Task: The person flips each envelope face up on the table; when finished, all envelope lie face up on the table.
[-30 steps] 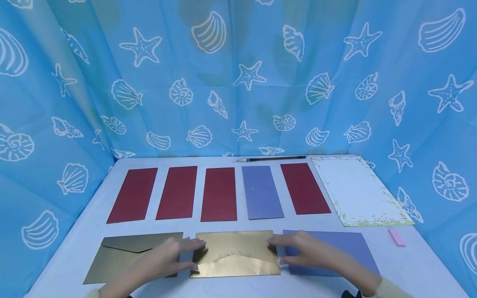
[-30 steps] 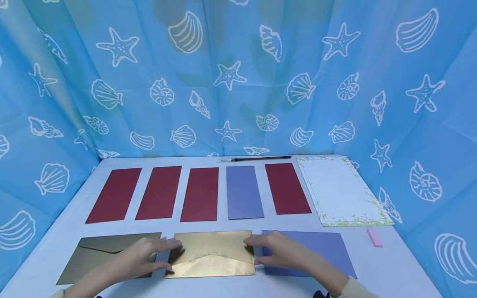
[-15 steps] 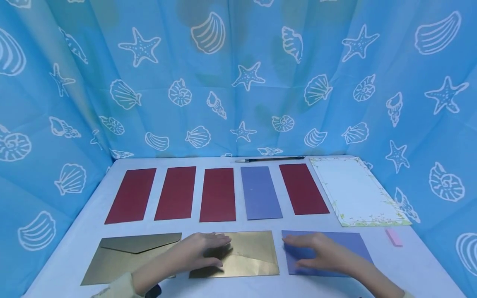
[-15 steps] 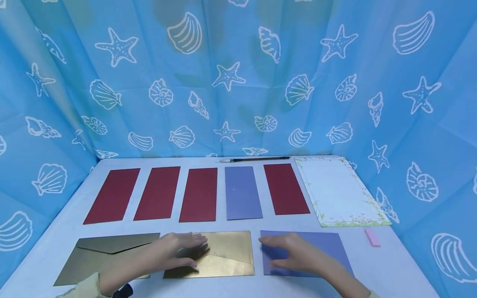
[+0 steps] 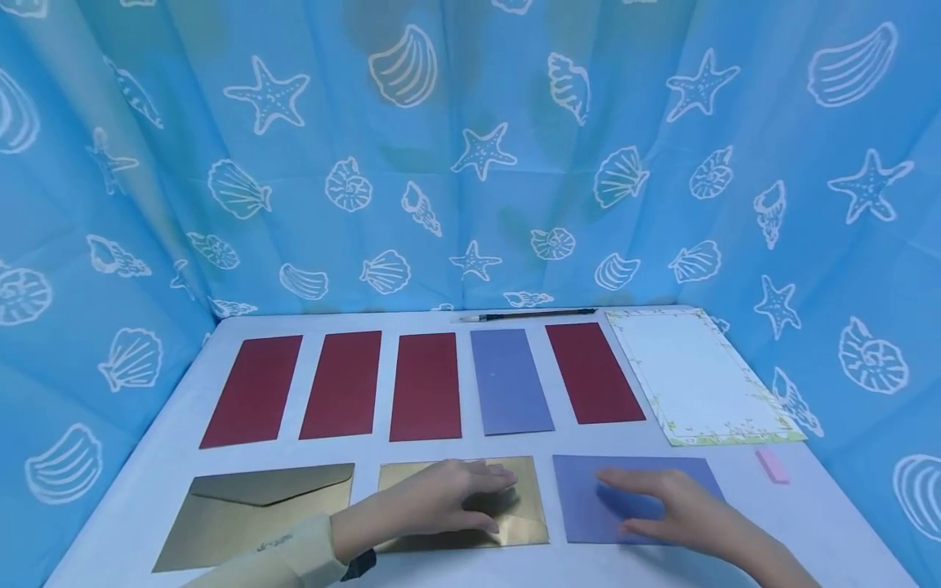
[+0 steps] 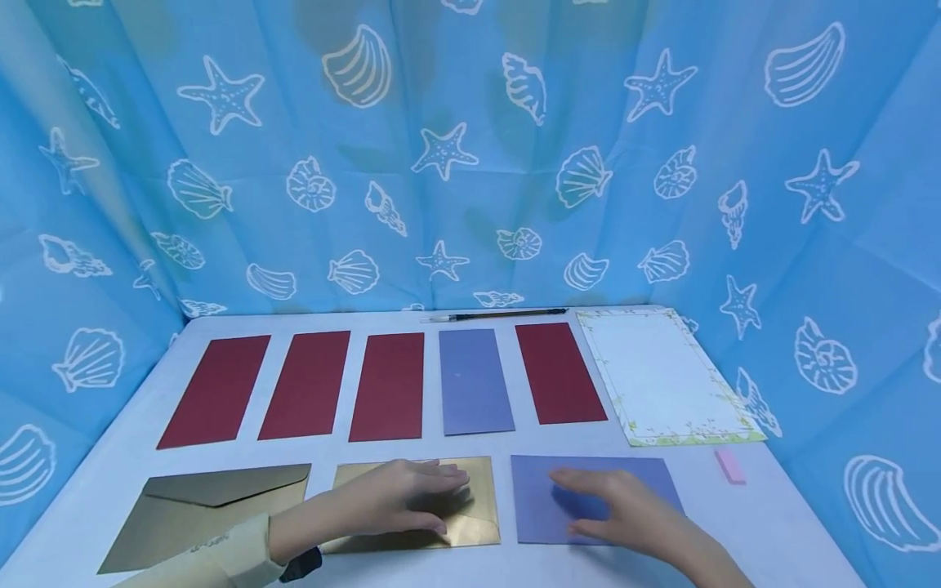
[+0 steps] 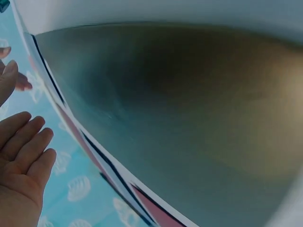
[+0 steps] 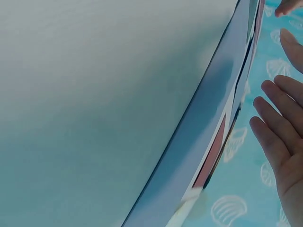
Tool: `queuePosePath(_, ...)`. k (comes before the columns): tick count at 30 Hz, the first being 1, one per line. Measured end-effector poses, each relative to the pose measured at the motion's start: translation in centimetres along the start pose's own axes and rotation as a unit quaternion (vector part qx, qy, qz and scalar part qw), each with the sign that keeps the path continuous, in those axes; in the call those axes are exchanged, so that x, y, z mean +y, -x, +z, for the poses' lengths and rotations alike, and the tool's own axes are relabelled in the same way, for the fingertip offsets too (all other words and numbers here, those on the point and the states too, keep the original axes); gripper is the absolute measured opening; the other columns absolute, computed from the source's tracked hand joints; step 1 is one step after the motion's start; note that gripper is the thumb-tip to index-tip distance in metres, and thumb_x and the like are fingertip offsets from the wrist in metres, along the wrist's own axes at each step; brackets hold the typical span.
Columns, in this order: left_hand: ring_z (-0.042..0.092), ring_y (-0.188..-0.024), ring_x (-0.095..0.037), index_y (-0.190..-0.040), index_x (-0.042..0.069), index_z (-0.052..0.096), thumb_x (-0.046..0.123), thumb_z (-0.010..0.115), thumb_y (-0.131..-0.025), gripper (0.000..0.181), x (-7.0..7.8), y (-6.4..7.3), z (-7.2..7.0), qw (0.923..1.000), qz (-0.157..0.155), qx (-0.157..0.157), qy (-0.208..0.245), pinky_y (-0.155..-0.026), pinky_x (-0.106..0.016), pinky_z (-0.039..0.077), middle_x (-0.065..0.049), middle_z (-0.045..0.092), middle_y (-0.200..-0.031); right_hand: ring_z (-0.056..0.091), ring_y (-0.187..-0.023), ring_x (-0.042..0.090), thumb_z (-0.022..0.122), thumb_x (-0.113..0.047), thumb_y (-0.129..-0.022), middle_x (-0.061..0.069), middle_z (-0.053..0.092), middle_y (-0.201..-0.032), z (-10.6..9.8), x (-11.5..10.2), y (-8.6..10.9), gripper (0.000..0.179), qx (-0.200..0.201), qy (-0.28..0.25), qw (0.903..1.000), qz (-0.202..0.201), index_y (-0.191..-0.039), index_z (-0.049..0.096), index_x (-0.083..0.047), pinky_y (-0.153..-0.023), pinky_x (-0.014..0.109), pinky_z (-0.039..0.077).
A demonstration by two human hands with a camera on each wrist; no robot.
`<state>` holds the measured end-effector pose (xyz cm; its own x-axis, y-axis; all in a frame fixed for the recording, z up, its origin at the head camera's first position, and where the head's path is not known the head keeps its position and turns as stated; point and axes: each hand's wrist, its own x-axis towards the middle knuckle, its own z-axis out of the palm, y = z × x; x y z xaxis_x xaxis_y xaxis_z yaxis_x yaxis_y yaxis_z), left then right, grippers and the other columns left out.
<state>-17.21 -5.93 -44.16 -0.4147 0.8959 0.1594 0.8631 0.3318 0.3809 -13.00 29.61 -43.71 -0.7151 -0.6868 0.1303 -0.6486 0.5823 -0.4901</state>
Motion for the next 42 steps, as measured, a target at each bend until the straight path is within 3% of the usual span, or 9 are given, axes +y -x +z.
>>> queuePosePath(6,0.047,-0.128,-0.009,-0.137,0.008,0.055,0.039,0.069,-0.088,0.059,1.0,-2.4,0.8,0.999,0.039,-0.005,-0.019,-0.103,-0.021,0.037,0.001,0.057,-0.135,0.058,-0.117,0.012,0.074,-0.034,-0.085,0.011,0.064,-0.125,-0.7,0.5,1.7,0.057,0.007,0.001,0.9998,0.017,-0.133,0.059,-0.007,-0.082,0.024,0.053)
queuePosePath(12,0.048,-0.124,-0.002,-0.137,0.009,0.055,0.039,0.068,-0.09,0.056,2.1,-4.4,1.4,0.998,0.058,-0.009,-0.024,-0.099,-0.014,0.037,0.003,0.057,-0.135,0.059,-0.115,0.009,0.075,-0.037,-0.083,0.01,0.066,-0.122,-1.1,1.0,3.2,0.057,0.022,0.029,0.999,0.026,-0.131,0.061,-0.009,-0.08,0.022,0.053)
queuePosePath(17,0.046,-0.128,-0.006,-0.138,0.008,0.054,0.043,0.066,-0.09,0.061,2.8,-6.0,2.0,0.9962,0.068,-0.023,-0.049,-0.102,-0.016,0.035,0.0,0.055,-0.137,0.058,-0.114,0.006,0.078,-0.036,-0.08,0.008,0.067,-0.12,-1.5,1.9,4.5,0.059,0.049,0.051,0.9974,0.017,-0.13,0.062,-0.009,-0.081,0.012,0.048)
queuePosePath(20,0.045,-0.13,-0.009,-0.138,0.007,0.053,0.045,0.066,-0.089,0.064,3.1,-7.0,2.3,0.9954,0.063,-0.033,-0.063,-0.102,-0.017,0.036,-0.002,0.054,-0.138,0.056,-0.116,0.002,0.078,-0.038,-0.079,0.008,0.066,-0.121,-1.9,2.5,5.4,0.06,0.047,0.055,0.9971,0.026,-0.13,0.062,-0.01,-0.083,0.01,0.047)
queuePosePath(25,0.044,-0.131,-0.011,-0.139,0.007,0.052,0.048,0.066,-0.088,0.067,3.5,-8.3,2.8,0.9951,0.044,-0.038,-0.08,-0.102,-0.02,0.038,-0.002,0.053,-0.139,0.052,-0.118,-0.003,0.076,-0.043,-0.079,0.008,0.065,-0.123,-2.7,3.5,6.6,0.062,0.026,0.055,0.9964,0.059,-0.131,0.061,-0.011,-0.082,0.017,0.051)
queuePosePath(34,0.049,-0.127,-0.012,-0.137,0.007,0.054,0.054,0.071,-0.082,0.075,4.1,-9.3,3.3,0.9933,0.011,-0.028,-0.111,-0.1,-0.024,0.041,-0.002,0.055,-0.137,0.046,-0.119,-0.005,0.076,-0.045,-0.078,0.01,0.065,-0.122,-2.8,4.9,7.6,0.065,0.022,0.061,0.9946,0.081,-0.129,0.062,-0.008,-0.083,0.012,0.047)
queuePosePath(42,0.048,-0.126,-0.007,-0.137,0.009,0.054,0.054,0.072,-0.08,0.074,3.8,-9.6,4.1,0.994,-0.01,-0.059,-0.091,-0.1,-0.019,0.04,0.002,0.056,-0.136,0.053,-0.116,-0.001,0.072,-0.049,-0.08,0.014,0.063,-0.124,-2.6,5.2,8.0,0.067,-0.05,0.022,0.9896,0.133,-0.13,0.061,-0.007,-0.084,0.016,0.048)
